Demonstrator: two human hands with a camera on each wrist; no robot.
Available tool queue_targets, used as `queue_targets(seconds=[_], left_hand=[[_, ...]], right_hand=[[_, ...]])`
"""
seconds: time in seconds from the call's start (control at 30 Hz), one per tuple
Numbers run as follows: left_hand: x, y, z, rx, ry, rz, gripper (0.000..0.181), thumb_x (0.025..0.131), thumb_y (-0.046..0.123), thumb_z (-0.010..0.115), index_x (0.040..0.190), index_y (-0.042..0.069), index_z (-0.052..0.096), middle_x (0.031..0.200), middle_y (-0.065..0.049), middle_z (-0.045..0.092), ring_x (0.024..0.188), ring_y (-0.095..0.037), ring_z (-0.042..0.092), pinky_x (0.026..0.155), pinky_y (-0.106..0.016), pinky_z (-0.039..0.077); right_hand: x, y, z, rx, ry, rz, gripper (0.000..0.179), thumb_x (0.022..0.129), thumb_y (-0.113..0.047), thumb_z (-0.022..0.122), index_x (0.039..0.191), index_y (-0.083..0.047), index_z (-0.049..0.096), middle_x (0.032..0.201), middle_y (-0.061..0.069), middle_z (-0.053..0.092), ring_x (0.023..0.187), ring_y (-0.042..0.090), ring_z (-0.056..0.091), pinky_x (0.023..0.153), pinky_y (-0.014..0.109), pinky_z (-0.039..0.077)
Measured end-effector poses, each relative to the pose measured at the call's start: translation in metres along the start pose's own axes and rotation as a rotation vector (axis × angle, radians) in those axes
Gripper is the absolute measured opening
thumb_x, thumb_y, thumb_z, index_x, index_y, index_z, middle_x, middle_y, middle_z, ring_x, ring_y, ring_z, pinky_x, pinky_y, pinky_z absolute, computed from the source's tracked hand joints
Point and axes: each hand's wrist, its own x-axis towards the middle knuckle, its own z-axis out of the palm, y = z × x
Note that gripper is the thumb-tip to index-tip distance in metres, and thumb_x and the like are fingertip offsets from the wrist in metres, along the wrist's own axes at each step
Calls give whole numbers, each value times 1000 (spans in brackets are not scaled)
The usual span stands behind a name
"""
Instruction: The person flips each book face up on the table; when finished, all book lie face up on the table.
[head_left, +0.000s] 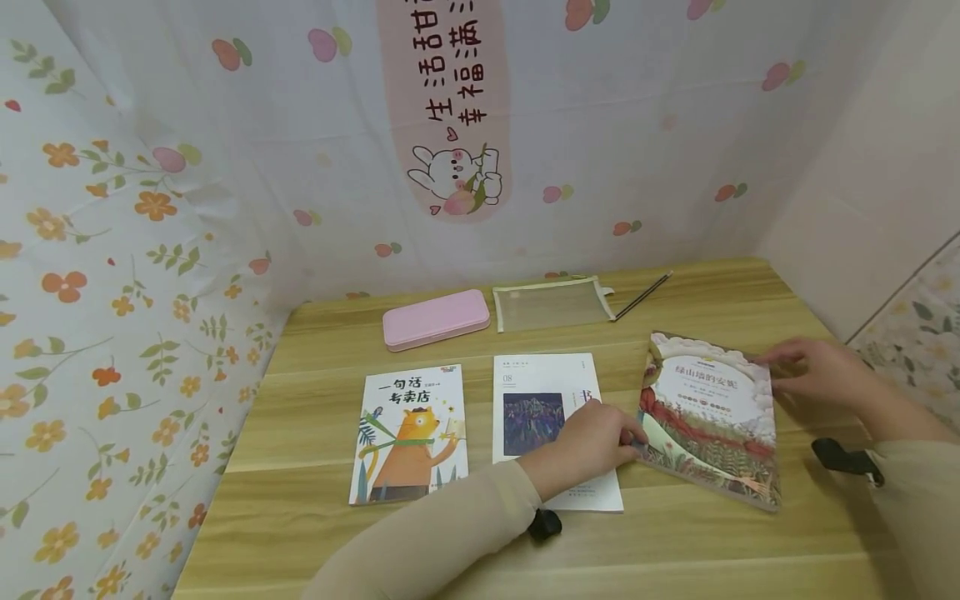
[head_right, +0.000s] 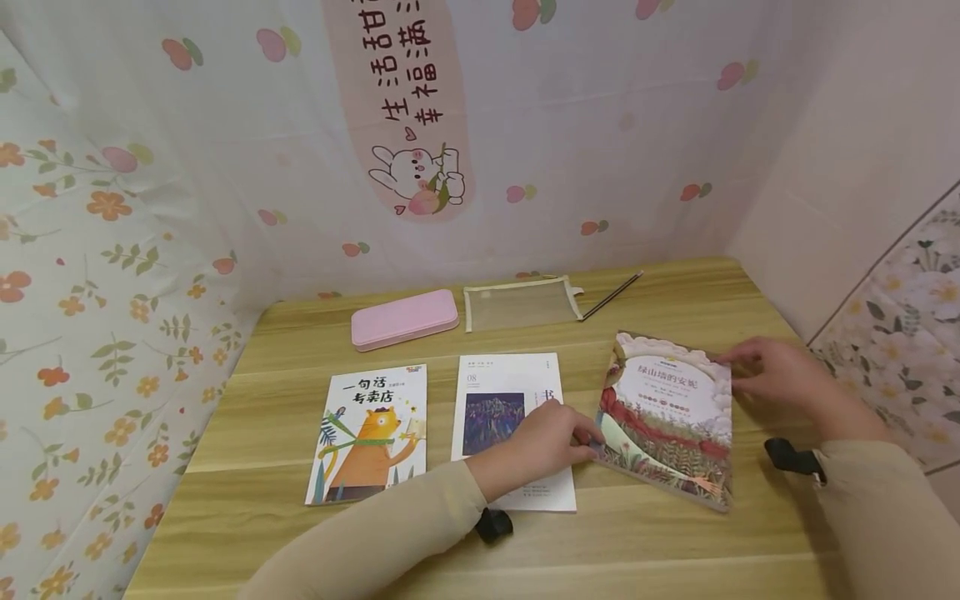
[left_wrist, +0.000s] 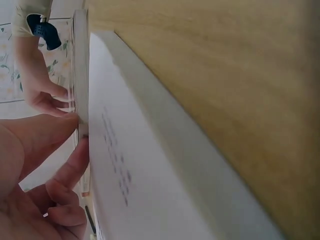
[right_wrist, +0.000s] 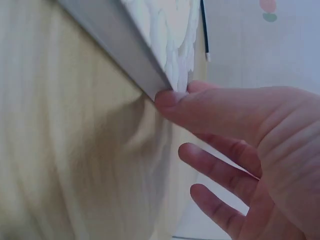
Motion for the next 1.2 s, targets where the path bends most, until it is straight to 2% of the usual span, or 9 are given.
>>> queue_targets(seconds=[0.23, 0.43, 0.57, 0.67, 0.77, 0.93, 1.03, 1.17, 1.2], left_hand=[[0, 4, 7, -61, -8, 17, 19, 92, 16, 76, 102, 31, 83, 73, 21, 69, 62, 7, 47, 58, -9, 34], [-4, 11, 15, -62, 9, 45, 14, 92, 22, 78, 100, 32, 83, 71, 23, 68, 59, 10, 46, 58, -7, 35], [-6, 14, 17, -47, 24, 79, 11, 92, 29, 80, 101, 34, 83, 70, 25, 68, 61, 15, 47, 80, -5, 40], [-8, 15, 17, -32, 30, 91, 10, 91, 33, 80, 101, 35, 82, 69, 26, 67, 62, 17, 48, 98, -9, 37], [-8, 16, 16, -36, 23, 92, 10, 91, 33, 80, 101, 35, 82, 70, 26, 67, 63, 17, 48, 101, -10, 37], [-9, 16, 16, -64, -17, 96, 13, 91, 34, 80, 104, 34, 82, 73, 25, 69, 64, 18, 49, 99, -9, 37], [-10, 17, 15, -90, -39, 94, 14, 91, 35, 80, 105, 32, 81, 78, 25, 72, 66, 19, 50, 88, -6, 41], [-14, 16, 10, -156, -57, 87, 15, 94, 37, 76, 106, 30, 81, 89, 23, 75, 73, 19, 54, 69, -3, 40], [-17, 16, 7, -178, -62, 78, 17, 96, 38, 74, 109, 29, 80, 93, 23, 75, 76, 18, 55, 70, -3, 40]], right_hand=[[13, -5, -4, -3, -71, -4, 38, 84, -5, 81, 122, -4, 74, 128, 31, 65, 110, 55, 62, 81, 61, 55], [23, -7, -2, -4, -79, -59, 42, 84, -3, 80, 125, -4, 72, 131, 29, 64, 113, 54, 61, 83, 61, 55], [27, -7, 1, 37, -79, -69, 43, 84, 1, 79, 126, -2, 71, 133, 31, 61, 115, 56, 59, 85, 63, 54], [31, -8, 2, 60, -84, -70, 44, 84, 3, 78, 126, -1, 70, 134, 32, 60, 117, 58, 57, 85, 63, 54], [34, -12, 4, 75, -81, -74, 44, 84, 5, 77, 127, -1, 70, 134, 32, 60, 118, 59, 56, 84, 63, 54], [38, -19, 7, 86, -77, -90, 47, 84, 9, 74, 129, -1, 69, 137, 33, 58, 118, 61, 55, 84, 64, 54], [39, -23, 7, 92, -80, -87, 49, 83, 13, 71, 130, 0, 68, 138, 33, 56, 119, 63, 52, 85, 66, 53], [37, -29, 8, 94, -55, -73, 51, 82, 16, 66, 131, 3, 66, 136, 36, 55, 116, 59, 54, 72, 48, 54], [37, -32, 8, 92, -35, -62, 51, 82, 15, 66, 132, 3, 65, 136, 37, 55, 107, 54, 59, 70, 42, 51]])
